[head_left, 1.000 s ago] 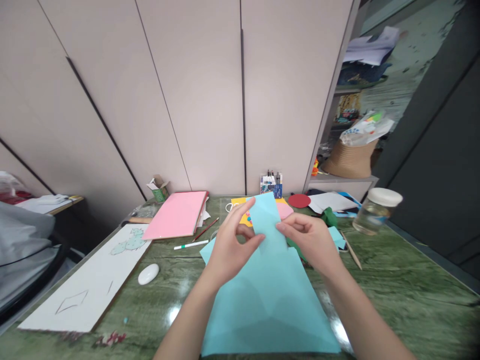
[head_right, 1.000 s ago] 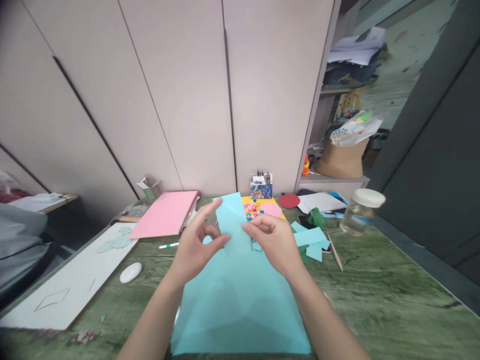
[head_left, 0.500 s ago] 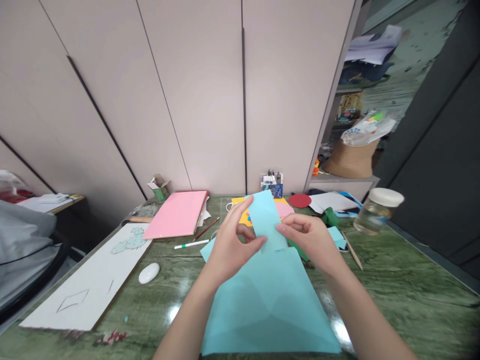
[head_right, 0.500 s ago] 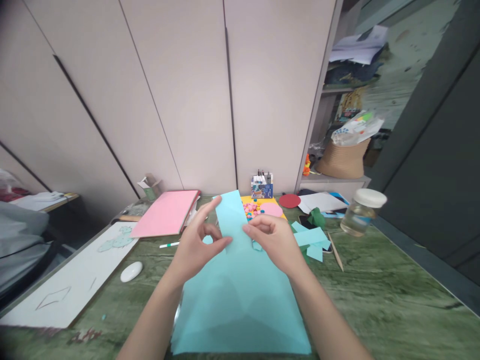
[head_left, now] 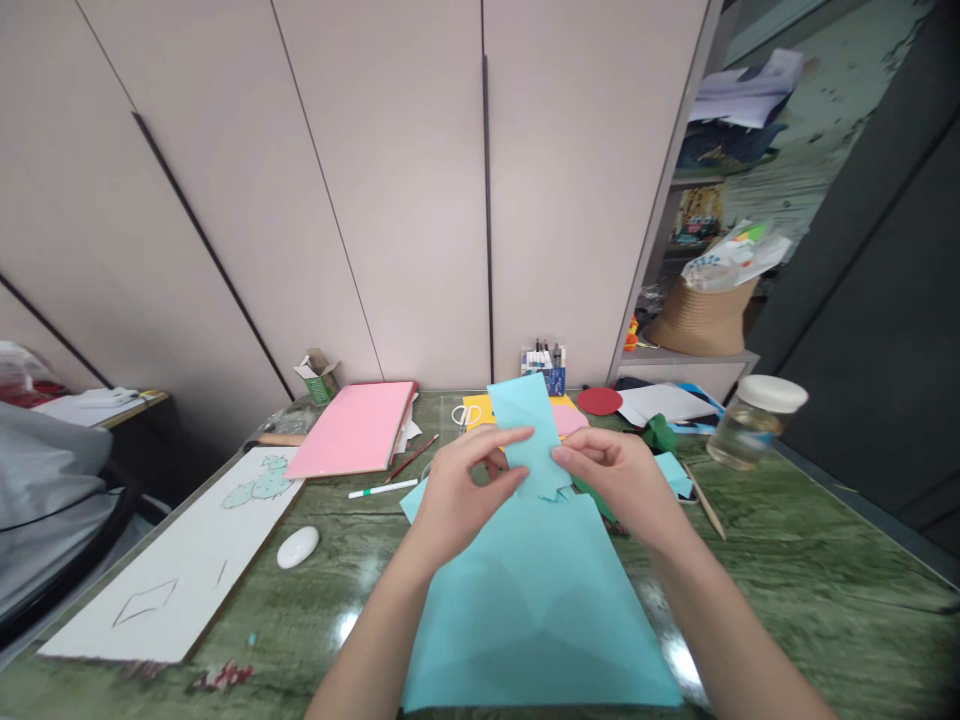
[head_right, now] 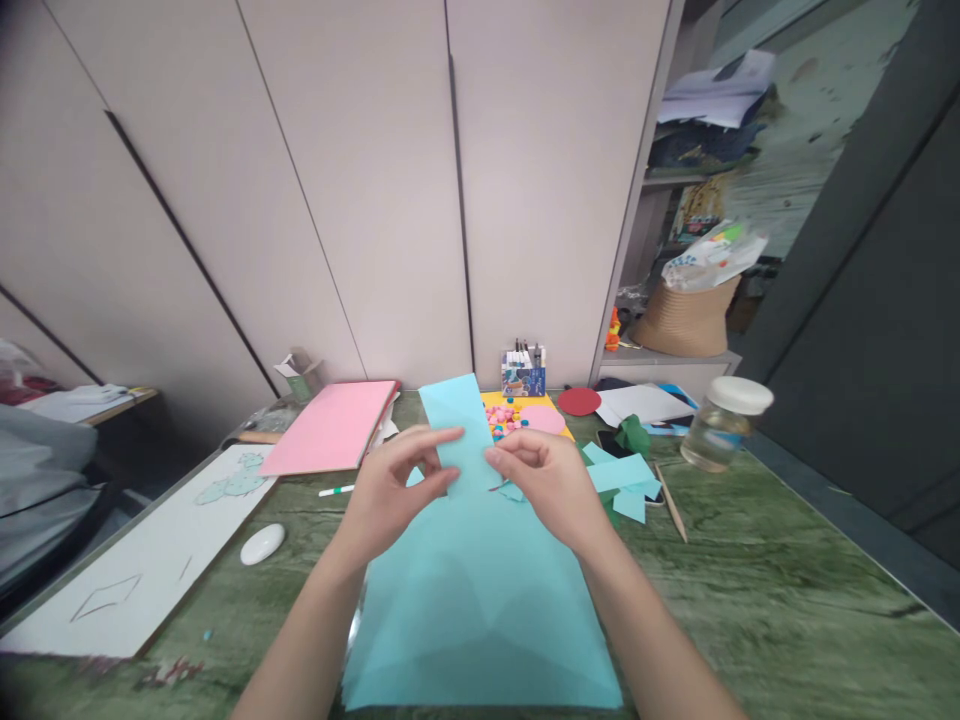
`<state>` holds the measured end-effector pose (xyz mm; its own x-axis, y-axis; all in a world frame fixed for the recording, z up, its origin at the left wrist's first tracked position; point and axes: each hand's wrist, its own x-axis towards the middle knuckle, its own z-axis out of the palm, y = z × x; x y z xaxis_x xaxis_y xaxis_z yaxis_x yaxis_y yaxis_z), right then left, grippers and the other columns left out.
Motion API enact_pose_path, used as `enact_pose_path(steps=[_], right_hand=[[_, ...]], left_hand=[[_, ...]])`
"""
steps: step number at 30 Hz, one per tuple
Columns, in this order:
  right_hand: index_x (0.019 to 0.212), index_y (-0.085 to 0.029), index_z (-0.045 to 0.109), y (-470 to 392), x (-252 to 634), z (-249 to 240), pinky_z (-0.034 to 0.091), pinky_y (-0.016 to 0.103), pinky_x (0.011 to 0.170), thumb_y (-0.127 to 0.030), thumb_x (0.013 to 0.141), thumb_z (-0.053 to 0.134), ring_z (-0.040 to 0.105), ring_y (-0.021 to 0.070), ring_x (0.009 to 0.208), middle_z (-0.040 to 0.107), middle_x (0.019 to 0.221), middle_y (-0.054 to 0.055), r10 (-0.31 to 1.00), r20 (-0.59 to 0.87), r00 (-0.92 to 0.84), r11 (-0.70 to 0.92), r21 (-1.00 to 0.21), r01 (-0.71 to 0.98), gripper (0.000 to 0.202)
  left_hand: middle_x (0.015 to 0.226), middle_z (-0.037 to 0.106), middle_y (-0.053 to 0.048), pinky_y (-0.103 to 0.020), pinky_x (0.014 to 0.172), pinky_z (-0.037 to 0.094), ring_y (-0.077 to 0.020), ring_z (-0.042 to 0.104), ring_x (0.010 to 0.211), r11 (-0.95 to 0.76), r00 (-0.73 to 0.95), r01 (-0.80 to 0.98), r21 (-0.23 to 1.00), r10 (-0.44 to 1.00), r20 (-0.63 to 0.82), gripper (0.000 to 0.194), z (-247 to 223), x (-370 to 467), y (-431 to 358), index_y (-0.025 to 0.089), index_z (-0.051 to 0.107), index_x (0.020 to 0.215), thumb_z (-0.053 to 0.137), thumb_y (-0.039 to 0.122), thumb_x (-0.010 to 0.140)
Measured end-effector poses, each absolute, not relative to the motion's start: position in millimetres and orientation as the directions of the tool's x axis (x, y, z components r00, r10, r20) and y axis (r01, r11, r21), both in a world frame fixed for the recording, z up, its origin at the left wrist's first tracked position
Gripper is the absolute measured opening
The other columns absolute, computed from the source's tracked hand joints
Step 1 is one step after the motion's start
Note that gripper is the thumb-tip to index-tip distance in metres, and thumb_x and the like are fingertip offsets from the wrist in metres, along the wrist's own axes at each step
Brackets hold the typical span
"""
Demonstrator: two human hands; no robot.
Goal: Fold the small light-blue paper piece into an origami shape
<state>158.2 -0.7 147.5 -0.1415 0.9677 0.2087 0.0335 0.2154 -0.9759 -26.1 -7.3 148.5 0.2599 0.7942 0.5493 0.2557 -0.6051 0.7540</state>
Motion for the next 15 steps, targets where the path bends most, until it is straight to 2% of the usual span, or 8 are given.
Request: enact_pose_path(steps=[2, 6, 15], right_hand=[[0.063, -0.016, 0.061, -1.3, 157.5, 148.4, 0.041, 0.023, 0.048, -0.037, 0.067, 0.069, 0.051, 0.0111, 0.051, 0.057, 0.057, -0.001, 0.973, 0.198, -0.119, 0.201, -0.98, 0.013, 0.023], [0.063, -0.016, 0.061, -1.7, 157.9, 150.4, 0.041, 0.022, 0.05, -0.034, 0.069, 0.069, 0.051, 0.0097, 0.052, 0.057, 0.057, -0.003, 0.972, 0.214, -0.096, 0.216, -0.976, 0.005, 0.02], [0.065, -0.016, 0.062, -1.4, 160.2, 149.2, 0.045, 0.024, 0.057, -0.034, 0.071, 0.067, 0.058, 0.0126, 0.058, 0.062, 0.062, 0.0, 0.964, 0.212, -0.163, 0.218, -0.976, 0.02, 0.02]], left_hand=[[0.071, 0.051, 0.001, -0.024, 0.064, 0.044, -0.0105, 0.05, 0.067, -0.609, 0.264, 0.294, 0.737, 0.793, 0.55, 0.031, 149.3, -25.2, -7.4, 0.023, 0.064, 0.106, 0.059, 0.013, 0.077], [0.07, 0.051, 0.002, -0.023, 0.063, 0.044, -0.0101, 0.049, 0.066, -0.6, 0.28, 0.285, 0.748, 0.798, 0.533, 0.042, 151.0, -23.1, -10.3, 0.025, 0.058, 0.116, 0.061, 0.012, 0.076], [0.086, 0.053, 0.001, -0.021, 0.058, 0.043, -0.0056, 0.048, 0.06, -0.566, 0.275, 0.246, 0.786, 0.819, 0.504, 0.05, 149.2, -21.9, -10.7, 0.029, 0.054, 0.119, 0.062, 0.009, 0.074]])
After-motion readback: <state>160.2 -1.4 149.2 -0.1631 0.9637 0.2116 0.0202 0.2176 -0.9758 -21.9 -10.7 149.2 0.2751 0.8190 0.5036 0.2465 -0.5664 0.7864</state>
